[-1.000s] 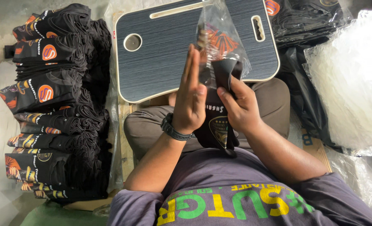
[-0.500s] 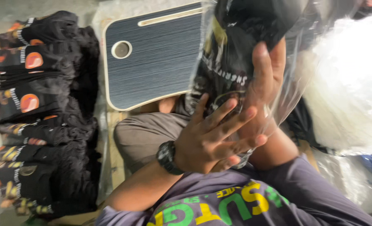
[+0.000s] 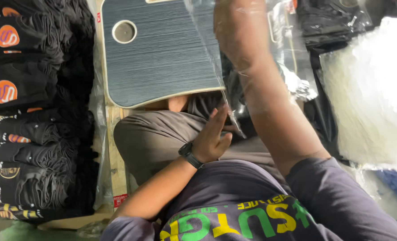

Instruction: The person takes folded shirts from a stack, places each one into a clear plastic bag, and seals the bags by pressing the adhesive strip.

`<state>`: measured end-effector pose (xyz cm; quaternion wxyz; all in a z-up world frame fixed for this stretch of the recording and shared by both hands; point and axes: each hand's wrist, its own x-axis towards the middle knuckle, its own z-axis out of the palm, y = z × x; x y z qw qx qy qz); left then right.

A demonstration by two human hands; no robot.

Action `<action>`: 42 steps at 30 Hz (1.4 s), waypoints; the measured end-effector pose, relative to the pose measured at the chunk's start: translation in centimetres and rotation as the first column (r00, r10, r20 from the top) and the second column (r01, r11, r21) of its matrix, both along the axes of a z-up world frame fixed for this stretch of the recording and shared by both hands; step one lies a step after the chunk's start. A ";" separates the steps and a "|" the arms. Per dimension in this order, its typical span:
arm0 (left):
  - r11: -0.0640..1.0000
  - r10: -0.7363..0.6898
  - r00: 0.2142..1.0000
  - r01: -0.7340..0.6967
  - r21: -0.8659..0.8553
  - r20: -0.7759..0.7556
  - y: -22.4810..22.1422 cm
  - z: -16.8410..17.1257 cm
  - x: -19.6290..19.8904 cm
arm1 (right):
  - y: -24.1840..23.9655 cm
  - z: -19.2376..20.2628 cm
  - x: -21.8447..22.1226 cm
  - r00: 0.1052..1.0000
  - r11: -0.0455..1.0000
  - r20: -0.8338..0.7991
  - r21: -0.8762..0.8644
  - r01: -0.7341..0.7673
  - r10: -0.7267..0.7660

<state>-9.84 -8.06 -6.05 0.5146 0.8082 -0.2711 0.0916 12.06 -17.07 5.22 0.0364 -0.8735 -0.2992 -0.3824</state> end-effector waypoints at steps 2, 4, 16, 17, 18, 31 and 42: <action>1.000 -0.030 0.955 0.028 -0.012 -0.294 0.7 -1.4 0.4 | 2.3 -5.3 2.6 0.987 0.930 0.008 -0.332 0.156 -0.163; 0.953 0.199 0.863 -0.281 -0.115 -0.464 2.1 -1.7 1.2 | 3.7 -7.9 2.3 0.601 1.000 -0.799 0.023 0.002 0.017; 0.347 -0.252 0.556 -0.712 -0.611 -0.792 12.3 -1.6 15.1 | 2.6 -12.9 3.2 0.642 0.869 -0.590 0.264 -0.419 0.489; 0.338 -0.251 0.559 -0.715 -0.613 -0.790 11.9 -0.9 16.1 | 2.6 -13.2 3.5 0.638 0.866 -0.592 0.260 -0.426 0.492; 0.263 -0.249 0.583 -0.727 -0.634 -0.773 11.4 -0.1 17.0 | 2.4 -13.4 3.7 0.611 0.852 -0.601 0.280 -0.443 0.515; 0.161 -0.122 0.733 -0.651 -0.742 -0.669 8.9 0.7 19.0 | 5.0 -5.1 -1.9 0.419 0.798 -0.682 0.546 -0.255 0.600; 0.334 0.109 0.700 -0.694 -0.638 -0.705 8.9 -4.1 20.1 | 2.2 -17.0 2.6 0.615 0.968 -0.754 0.240 -0.070 0.231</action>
